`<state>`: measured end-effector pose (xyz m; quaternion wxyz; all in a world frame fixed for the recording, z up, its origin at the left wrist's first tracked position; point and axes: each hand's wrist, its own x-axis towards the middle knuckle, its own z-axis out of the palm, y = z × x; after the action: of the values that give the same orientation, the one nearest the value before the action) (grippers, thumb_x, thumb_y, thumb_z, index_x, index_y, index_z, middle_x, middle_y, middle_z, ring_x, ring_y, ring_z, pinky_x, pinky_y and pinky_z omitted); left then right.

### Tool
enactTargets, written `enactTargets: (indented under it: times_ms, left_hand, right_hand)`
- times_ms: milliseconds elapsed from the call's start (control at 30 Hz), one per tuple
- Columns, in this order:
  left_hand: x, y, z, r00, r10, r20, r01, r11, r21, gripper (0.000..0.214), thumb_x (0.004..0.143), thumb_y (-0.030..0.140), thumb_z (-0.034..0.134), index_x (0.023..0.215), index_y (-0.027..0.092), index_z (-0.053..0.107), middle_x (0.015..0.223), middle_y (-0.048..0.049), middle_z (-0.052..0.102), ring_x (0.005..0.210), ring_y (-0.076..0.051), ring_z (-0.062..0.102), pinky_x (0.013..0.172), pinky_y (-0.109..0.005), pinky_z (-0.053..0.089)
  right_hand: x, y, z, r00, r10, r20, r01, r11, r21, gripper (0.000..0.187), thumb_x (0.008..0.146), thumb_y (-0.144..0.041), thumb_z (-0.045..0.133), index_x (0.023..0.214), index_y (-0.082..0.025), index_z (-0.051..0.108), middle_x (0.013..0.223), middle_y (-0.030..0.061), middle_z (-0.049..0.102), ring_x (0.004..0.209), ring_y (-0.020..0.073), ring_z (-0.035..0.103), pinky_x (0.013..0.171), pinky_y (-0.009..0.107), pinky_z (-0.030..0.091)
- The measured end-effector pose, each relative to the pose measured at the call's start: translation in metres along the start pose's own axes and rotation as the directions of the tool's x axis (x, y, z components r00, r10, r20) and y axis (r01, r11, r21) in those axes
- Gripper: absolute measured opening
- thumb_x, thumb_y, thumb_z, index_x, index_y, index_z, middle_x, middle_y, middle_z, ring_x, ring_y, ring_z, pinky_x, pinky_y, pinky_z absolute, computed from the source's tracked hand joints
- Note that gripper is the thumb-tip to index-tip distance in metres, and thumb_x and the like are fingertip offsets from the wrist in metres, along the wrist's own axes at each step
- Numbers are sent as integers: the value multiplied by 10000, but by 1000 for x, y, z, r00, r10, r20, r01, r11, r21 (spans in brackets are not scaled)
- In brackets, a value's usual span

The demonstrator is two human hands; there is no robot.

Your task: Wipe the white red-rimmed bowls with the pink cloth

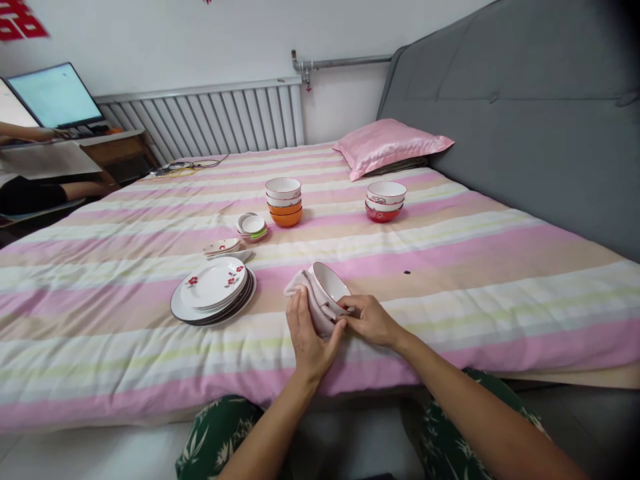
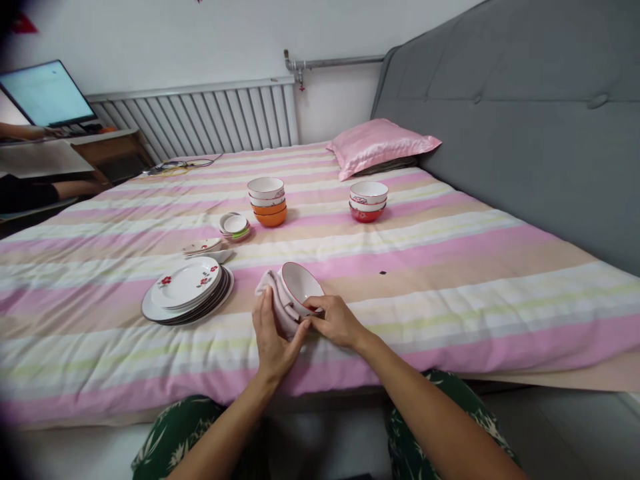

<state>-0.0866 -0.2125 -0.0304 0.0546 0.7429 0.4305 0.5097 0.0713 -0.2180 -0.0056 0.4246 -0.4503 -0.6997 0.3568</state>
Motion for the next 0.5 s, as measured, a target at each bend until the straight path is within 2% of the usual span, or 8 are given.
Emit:
enactTargets:
  times_ms: [133,267,367,500]
  left_hand:
    - [5,-2,-2,1000,10,-1,-10,999,34,847,753,421,667,1442,205,226,1339,-178,390,1263,-350,374,1037,-541,334]
    - [10,-2,-5,1000,2,22,-3,1000,23,828,760,431,656,1436,198,237,1313,-173,384,1270,-345,367,1042,-535,333]
    - [15,-3,-9,998,5,59,-3,1000,-30,839,762,440,651,1437,183,224,1354,-187,350,1306,-346,332,1057,-535,318]
    - [22,-8,-14,992,25,120,-3,984,-178,737,800,429,598,1415,192,268,1404,-176,357,1334,-331,320,1080,-534,287]
  right_hand:
    - [0,2,-2,995,-78,59,82,993,-82,147,824,-260,578,715,-169,616,665,-7,596,662,134,534,625,223,416]
    - [-1,2,-5,982,-126,140,148,975,-164,141,822,-227,578,692,-176,602,625,-13,582,637,132,529,627,226,412]
    - [-2,2,-8,972,-148,184,187,958,-218,144,812,-182,580,669,-178,590,606,-21,572,616,125,522,653,234,410]
    - [-3,1,-9,955,-177,238,243,926,-288,109,793,-115,576,735,-190,631,644,-21,619,645,130,547,744,261,417]
